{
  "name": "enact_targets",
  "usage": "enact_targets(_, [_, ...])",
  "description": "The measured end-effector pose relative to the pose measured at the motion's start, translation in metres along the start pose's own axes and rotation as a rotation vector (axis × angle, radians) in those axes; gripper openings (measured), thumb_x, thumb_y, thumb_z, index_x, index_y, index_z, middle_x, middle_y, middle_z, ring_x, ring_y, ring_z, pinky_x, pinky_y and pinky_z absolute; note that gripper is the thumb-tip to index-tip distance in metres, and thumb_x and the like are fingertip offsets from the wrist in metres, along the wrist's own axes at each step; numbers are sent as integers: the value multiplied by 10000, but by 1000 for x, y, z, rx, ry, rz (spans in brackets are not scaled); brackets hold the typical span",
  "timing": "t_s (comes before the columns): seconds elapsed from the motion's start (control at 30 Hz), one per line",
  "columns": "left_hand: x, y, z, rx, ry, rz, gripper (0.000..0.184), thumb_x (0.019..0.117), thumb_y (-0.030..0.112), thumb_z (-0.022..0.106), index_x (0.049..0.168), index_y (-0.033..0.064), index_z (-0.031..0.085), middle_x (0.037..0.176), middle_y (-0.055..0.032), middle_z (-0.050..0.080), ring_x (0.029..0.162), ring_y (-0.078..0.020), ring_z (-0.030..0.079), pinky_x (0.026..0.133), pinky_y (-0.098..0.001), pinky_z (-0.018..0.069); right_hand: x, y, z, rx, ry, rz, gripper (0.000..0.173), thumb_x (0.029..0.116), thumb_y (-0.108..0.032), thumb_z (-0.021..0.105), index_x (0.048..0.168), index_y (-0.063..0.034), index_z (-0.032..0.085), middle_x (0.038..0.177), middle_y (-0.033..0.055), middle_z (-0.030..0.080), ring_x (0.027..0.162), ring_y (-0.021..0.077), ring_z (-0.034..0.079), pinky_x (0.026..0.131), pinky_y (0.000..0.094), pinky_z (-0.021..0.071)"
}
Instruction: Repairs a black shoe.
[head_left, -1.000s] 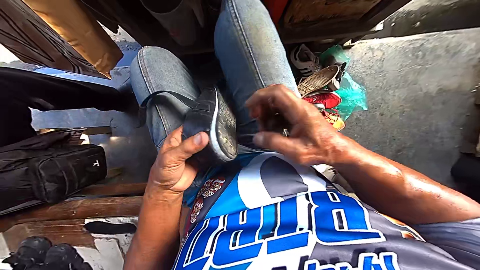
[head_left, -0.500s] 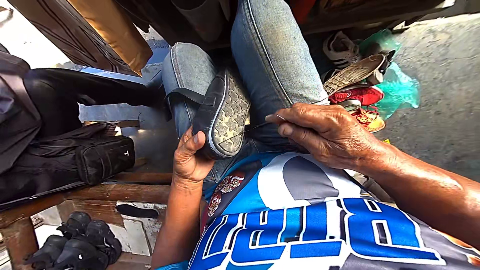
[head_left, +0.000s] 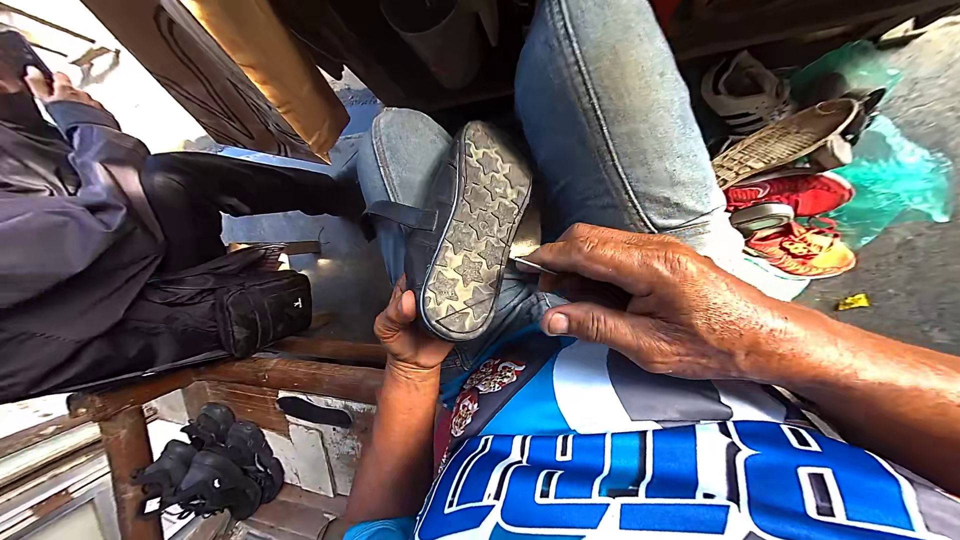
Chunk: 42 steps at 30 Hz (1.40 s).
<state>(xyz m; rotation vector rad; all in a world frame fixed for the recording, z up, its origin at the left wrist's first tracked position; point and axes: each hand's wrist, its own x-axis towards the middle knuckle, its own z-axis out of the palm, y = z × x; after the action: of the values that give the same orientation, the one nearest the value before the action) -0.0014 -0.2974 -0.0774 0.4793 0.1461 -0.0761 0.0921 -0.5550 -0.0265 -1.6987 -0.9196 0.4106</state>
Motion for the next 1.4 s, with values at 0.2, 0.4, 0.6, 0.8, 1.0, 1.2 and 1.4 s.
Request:
enact_targets(0.2, [20, -11, 4, -66, -278, 10, 409, 881, 250, 739, 1262, 110, 685, 1197, -104, 724, 1116, -237, 695, 961, -446, 568, 14, -1, 4, 87, 136, 24, 538, 902, -422, 766, 1260, -42, 630, 1022, -45, 613, 791, -30, 538, 638, 110, 471])
enact_targets(0.4, [57, -27, 11, -31, -312, -83, 354, 861, 224, 757, 1190, 107, 700, 1160, -93, 723, 1092, -216, 689, 948, -433, 561, 11, 5, -17, 121, 244, 17, 421, 874, -228, 790, 1217, -28, 651, 1016, -28, 620, 710, -30, 528, 577, 106, 467])
enact_targets(0.6, [62, -33, 13, 61, -312, -117, 343, 856, 162, 741, 1195, 110, 713, 1152, -88, 733, 1084, -200, 696, 961, -429, 559, -2, 21, -19, 187, 243, 132, 400, 846, -178, 793, 1200, -50, 658, 1018, -12, 638, 705, 9, 577, 585, 150, 524])
enact_targets(0.8, [57, -33, 14, 204, -315, -29, 409, 820, 189, 812, 1209, 160, 691, 1139, -1, 725, 1054, -109, 683, 922, -335, 569, -1, 17, -17, 195, 259, 94, 390, 859, -143, 763, 1203, 4, 655, 1016, 11, 626, 691, -8, 540, 569, 126, 483])
enact_targets(1.0, [58, -33, 14, 214, -292, -8, 352, 840, 185, 792, 1172, 135, 688, 1111, -17, 726, 1030, -121, 690, 908, -336, 575, 0, 18, -19, 144, 251, 70, 328, 884, -172, 751, 1143, 10, 665, 1042, 25, 631, 795, -1, 565, 645, 125, 486])
enact_targets(1.2, [60, -32, 13, 213, -292, -13, 327, 846, 185, 775, 1156, 133, 687, 1098, -19, 725, 1025, -122, 692, 901, -343, 578, 2, 17, -21, 140, 194, 14, 126, 931, -121, 687, 978, -4, 681, 899, 11, 637, 761, 6, 581, 636, 129, 490])
enact_targets(1.4, [52, -31, 14, 239, -246, -44, 380, 837, 235, 793, 1200, 179, 692, 1146, -4, 725, 1056, -128, 691, 917, -365, 582, -7, 14, -26, 67, 170, 36, 192, 907, -185, 715, 1018, -31, 688, 841, -23, 642, 690, 5, 584, 582, 160, 519])
